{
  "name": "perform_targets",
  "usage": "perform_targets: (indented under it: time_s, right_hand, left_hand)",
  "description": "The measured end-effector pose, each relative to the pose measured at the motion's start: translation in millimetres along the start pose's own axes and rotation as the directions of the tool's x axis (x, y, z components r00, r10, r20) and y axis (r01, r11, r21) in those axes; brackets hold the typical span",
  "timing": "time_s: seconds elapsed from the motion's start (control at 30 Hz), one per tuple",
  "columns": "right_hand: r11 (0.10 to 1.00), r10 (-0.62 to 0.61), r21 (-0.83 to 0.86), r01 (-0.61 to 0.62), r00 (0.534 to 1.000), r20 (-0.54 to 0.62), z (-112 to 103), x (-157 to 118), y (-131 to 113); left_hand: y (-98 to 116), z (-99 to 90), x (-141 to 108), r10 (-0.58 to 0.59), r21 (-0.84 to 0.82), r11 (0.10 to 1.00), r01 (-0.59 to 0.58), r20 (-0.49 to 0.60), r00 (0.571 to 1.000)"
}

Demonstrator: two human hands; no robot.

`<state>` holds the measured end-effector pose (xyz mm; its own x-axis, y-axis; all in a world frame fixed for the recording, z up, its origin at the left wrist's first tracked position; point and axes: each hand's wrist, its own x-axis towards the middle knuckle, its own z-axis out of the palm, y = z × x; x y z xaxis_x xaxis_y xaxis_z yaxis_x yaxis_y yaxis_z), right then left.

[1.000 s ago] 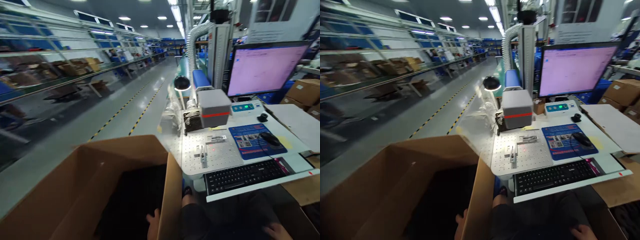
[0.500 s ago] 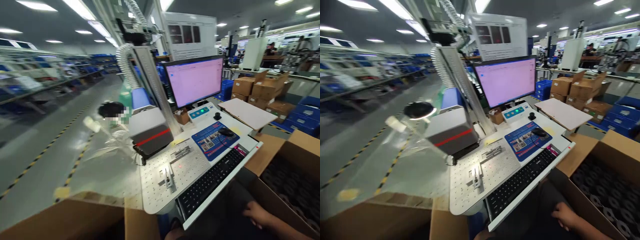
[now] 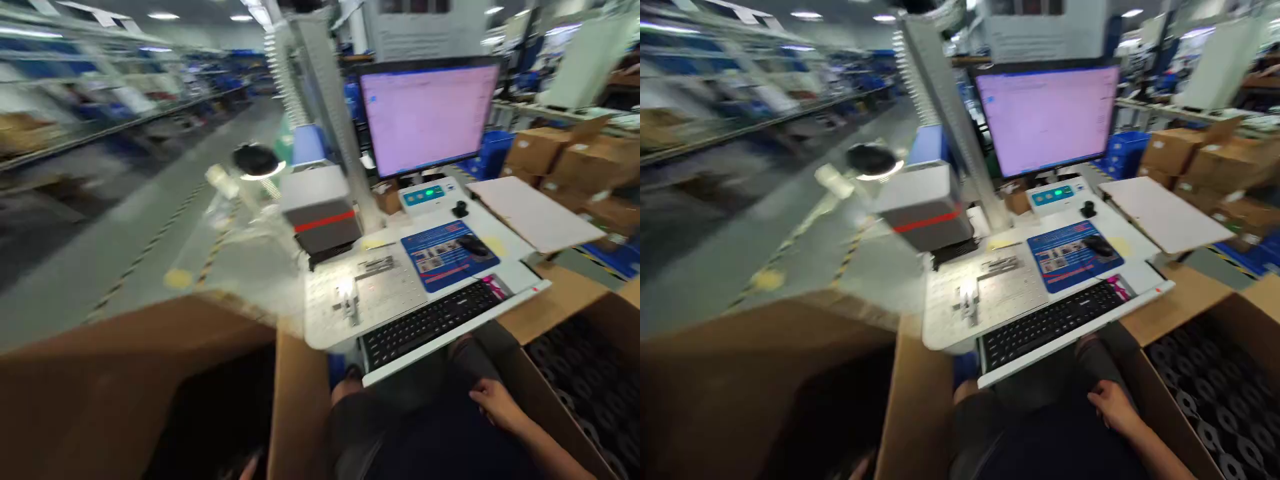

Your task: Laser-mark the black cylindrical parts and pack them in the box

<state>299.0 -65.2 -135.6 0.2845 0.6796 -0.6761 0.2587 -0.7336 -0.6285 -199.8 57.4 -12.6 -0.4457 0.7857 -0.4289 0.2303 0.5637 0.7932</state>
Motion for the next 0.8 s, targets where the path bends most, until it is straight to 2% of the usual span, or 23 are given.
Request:
perform_targets:
  time_s: [0.07,0.1,0.13,0.17,0.23,0.3,0.4,0.47,0.53,0.63,0.7,0.77,0.8]
  right_hand:
    - [0.983,-0.181,-0.037,0.182,0.983,0.021,-3,-6,-14]
    - [0.956,-0.285,-0.055,0.287,0.958,0.040,-2,-9,-26]
    - [0.919,-0.384,-0.067,0.388,0.921,0.065,-1,-14,-41]
    - [0.875,-0.472,-0.072,0.479,0.877,0.093,3,-20,-59]
    - [0.772,-0.619,-0.061,0.632,0.771,0.150,16,-39,-99]
    - [0.633,-0.754,-0.015,0.774,0.621,0.214,32,-62,-140]
    - [0.409,-0.877,0.073,0.910,0.370,0.305,54,-90,-189]
    - [0.326,-0.898,0.113,0.939,0.269,0.348,63,-97,-208]
    - [0.309,-0.896,0.133,0.942,0.241,0.374,69,-98,-215]
    - [0.353,-0.875,0.123,0.927,0.281,0.394,72,-97,-208]
    - [0.361,-0.875,0.112,0.926,0.294,0.385,73,-94,-202]
    - [0.333,-0.892,0.104,0.937,0.277,0.357,72,-85,-203]
    - [0.317,-0.905,0.092,0.944,0.271,0.329,71,-78,-208]
  left_hand:
    - [-22,-34.0,-34,-0.093,-0.158,0.985,0.067,-0.166,0.982]
    - [-27,-44.0,-48,-0.126,-0.311,0.949,0.053,-0.221,0.967]
    - [-29,-49.6,-60,-0.126,-0.404,0.914,0.016,-0.247,0.961]
    - [-27,-51.1,-70,-0.109,-0.479,0.877,-0.014,-0.228,0.967]
    - [-19,-43.0,-89,-0.057,-0.675,0.738,0.003,-0.058,0.997]
    - [-10,-22.3,-108,-0.019,-0.774,0.617,0.140,0.163,0.986]
    - [0,21.5,-136,0.006,-0.791,0.478,0.382,0.438,0.899]
    - [2,50.2,-149,0.046,-0.779,0.402,0.480,0.541,0.839]
    - [2,72.8,-154,0.069,-0.749,0.371,0.548,0.611,0.788]
    - [-1,88.8,-153,0.068,-0.684,0.380,0.622,0.691,0.719]
    - [-2,86.2,-150,0.091,-0.660,0.418,0.625,0.714,0.694]
    - [-1,74.6,-147,0.114,-0.634,0.495,0.594,0.725,0.679]
    - [0,66.6,-146,0.116,-0.627,0.533,0.569,0.720,0.684]
